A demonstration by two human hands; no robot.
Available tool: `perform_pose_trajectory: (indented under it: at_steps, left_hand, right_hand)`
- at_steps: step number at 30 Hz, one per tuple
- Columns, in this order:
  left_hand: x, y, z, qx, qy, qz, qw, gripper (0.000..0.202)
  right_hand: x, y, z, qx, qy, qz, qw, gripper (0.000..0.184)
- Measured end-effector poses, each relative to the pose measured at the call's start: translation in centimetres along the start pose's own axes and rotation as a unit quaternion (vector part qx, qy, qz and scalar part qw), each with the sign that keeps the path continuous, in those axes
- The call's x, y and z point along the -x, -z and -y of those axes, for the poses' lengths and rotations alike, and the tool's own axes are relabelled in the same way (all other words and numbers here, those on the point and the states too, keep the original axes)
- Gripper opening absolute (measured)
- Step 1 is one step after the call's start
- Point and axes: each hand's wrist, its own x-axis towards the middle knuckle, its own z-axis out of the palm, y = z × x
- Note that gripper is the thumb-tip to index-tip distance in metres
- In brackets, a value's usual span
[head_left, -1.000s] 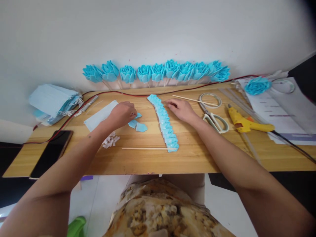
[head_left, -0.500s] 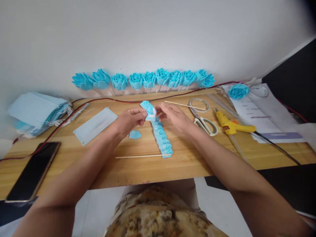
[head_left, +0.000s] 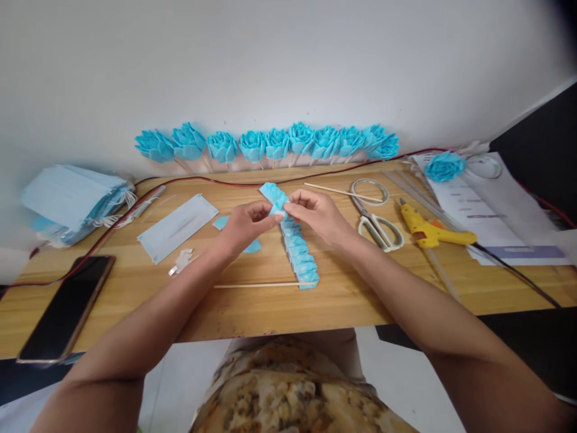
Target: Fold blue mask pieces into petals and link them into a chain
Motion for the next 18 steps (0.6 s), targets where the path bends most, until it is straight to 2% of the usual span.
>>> perform_pose_trajectory:
  at_steps: [6, 8, 13, 18]
  left_hand:
    - [-0.4, 0.6, 1.4, 0.0, 0.0, -0.065, 0.998, 0.031]
    - [-0.4, 0.7, 1.5, -0.004, 0.002, -0.057, 0.998, 0.031]
    - [0.0, 0.4, 1.0, -0.047, -0.003, 0.003, 0.999, 0.034]
    - [0.3, 0.3, 0.7, -0.078, -0.024, 0.021, 0.996, 0.04]
  right_hand:
    - [-0.1, 0.4, -0.3, 0.016, -0.006, 0.034, 0.999, 0.029]
    - [-0.1, 0.6, -0.4, 0.021, -0.005, 0.046, 0.999, 0.032]
    - [0.3, 0.2, -0.1, 0.033, 0.016, 0.072, 0.997, 0.028]
    - [0.3, -0.1, -0.1, 0.069, 0.026, 0.022, 0.997, 0.025]
